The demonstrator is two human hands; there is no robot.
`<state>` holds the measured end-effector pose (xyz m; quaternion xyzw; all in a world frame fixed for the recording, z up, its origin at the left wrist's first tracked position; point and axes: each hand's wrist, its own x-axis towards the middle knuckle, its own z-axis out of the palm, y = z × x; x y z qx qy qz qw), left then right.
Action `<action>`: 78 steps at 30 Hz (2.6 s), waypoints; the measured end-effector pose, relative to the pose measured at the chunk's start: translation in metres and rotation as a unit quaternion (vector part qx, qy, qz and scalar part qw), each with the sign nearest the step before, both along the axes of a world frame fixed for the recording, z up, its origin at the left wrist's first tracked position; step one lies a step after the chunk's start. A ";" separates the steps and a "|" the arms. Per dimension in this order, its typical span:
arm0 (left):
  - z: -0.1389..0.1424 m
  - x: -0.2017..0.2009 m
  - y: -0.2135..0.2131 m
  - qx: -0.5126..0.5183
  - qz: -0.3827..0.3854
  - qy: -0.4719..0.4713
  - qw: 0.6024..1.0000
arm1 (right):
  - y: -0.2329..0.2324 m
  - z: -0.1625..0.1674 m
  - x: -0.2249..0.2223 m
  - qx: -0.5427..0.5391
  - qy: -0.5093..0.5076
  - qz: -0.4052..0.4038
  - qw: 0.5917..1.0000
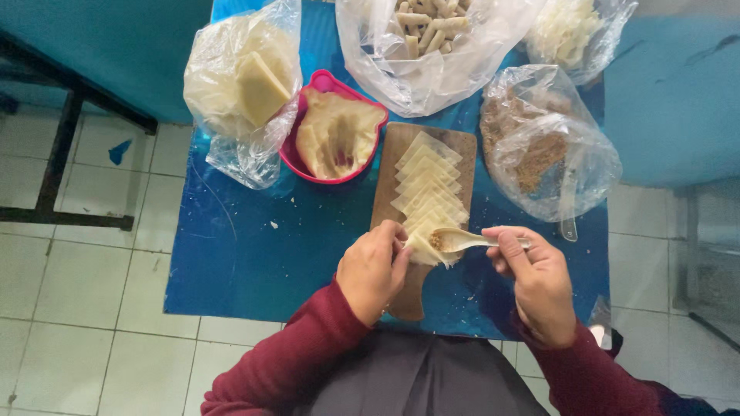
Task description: The person folds thin square pastry wrappers by hand on a small wooden board, pressing and arranging folded pieces into an overlapping fan-shaped stack. They occasionally spoon brown filling from a plastic bag onto a wrapper and pinch dough pieces from a bag while continuing to fold and stack the wrappers.
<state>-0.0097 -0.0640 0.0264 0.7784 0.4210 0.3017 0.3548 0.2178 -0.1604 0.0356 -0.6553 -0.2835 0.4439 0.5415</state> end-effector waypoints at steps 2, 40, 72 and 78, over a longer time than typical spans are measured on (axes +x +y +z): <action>-0.003 0.000 -0.001 0.004 -0.003 -0.016 1.000 | -0.001 0.006 -0.011 0.000 -0.103 0.027 0.994; -0.003 0.011 -0.008 0.041 -0.075 -0.111 0.990 | 0.014 0.036 -0.019 0.055 -0.605 0.067 0.792; -0.008 0.005 -0.009 0.099 -0.114 0.001 0.988 | 0.013 0.029 -0.052 0.105 -0.593 0.201 0.773; -0.002 0.001 -0.002 0.101 -0.165 0.035 0.981 | 0.029 0.020 -0.035 0.107 -0.537 0.213 0.809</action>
